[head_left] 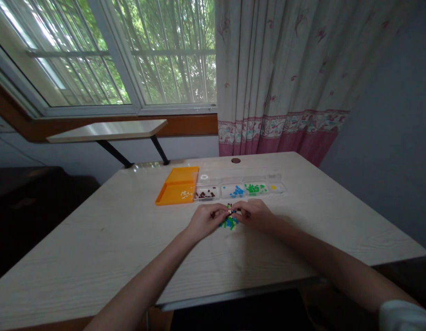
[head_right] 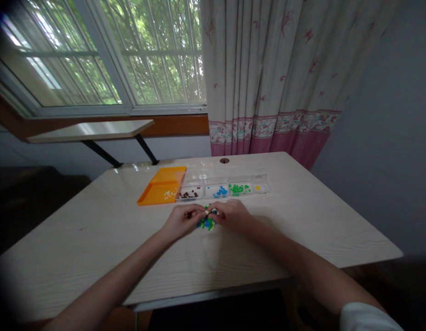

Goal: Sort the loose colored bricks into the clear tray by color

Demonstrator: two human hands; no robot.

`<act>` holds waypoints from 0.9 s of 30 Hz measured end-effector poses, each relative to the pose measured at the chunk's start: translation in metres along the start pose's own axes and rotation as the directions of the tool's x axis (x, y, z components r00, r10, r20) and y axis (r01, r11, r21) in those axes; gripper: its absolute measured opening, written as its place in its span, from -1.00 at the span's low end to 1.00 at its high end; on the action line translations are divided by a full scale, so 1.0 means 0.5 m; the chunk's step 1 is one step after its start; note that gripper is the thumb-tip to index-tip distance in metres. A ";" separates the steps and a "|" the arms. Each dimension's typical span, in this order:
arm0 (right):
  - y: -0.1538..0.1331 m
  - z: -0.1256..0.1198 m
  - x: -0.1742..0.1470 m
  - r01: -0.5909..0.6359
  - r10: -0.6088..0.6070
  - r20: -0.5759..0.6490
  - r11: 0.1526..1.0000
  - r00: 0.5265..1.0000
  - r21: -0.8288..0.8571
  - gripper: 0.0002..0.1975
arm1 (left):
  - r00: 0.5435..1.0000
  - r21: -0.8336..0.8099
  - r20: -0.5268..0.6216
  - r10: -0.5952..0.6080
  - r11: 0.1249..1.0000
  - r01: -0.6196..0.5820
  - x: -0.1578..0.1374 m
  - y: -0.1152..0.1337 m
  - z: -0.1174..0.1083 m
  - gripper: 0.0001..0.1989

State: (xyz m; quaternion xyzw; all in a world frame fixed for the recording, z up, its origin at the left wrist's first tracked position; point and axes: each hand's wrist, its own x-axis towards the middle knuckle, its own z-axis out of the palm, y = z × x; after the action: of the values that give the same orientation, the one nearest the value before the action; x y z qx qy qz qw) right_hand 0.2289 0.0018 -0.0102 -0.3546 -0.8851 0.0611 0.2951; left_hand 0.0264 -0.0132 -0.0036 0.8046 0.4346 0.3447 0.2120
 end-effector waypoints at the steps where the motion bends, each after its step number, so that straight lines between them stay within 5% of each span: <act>1: 0.002 -0.002 0.001 -0.023 0.023 0.011 1.000 1.000 0.002 -0.77 | 0.999 0.015 -0.038 0.002 1.000 -0.001 0.001 0.000 -0.003 -0.79; 9: 0.026 -0.017 0.009 -0.224 0.227 0.256 0.974 0.940 -0.038 -0.82 | 0.931 0.022 -0.362 -0.052 0.998 0.064 0.004 -0.011 -0.038 -0.76; 21: 0.031 -0.011 0.003 -0.085 0.074 0.348 0.996 0.934 0.017 -0.69 | 0.924 0.003 -0.380 -0.045 0.999 0.050 0.002 -0.005 -0.037 -0.79; 27: 0.030 -0.012 0.005 -0.104 0.099 0.359 0.995 0.928 -0.007 -0.73 | 0.928 0.024 -0.373 -0.016 0.999 0.027 0.002 -0.004 -0.037 -0.80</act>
State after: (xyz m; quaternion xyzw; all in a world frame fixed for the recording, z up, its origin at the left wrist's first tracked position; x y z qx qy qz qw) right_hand 0.2397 0.0139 -0.0085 -0.3808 -0.9043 0.1453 0.1272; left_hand 0.0121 -0.0105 0.0079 0.7226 0.4806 0.4827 0.1176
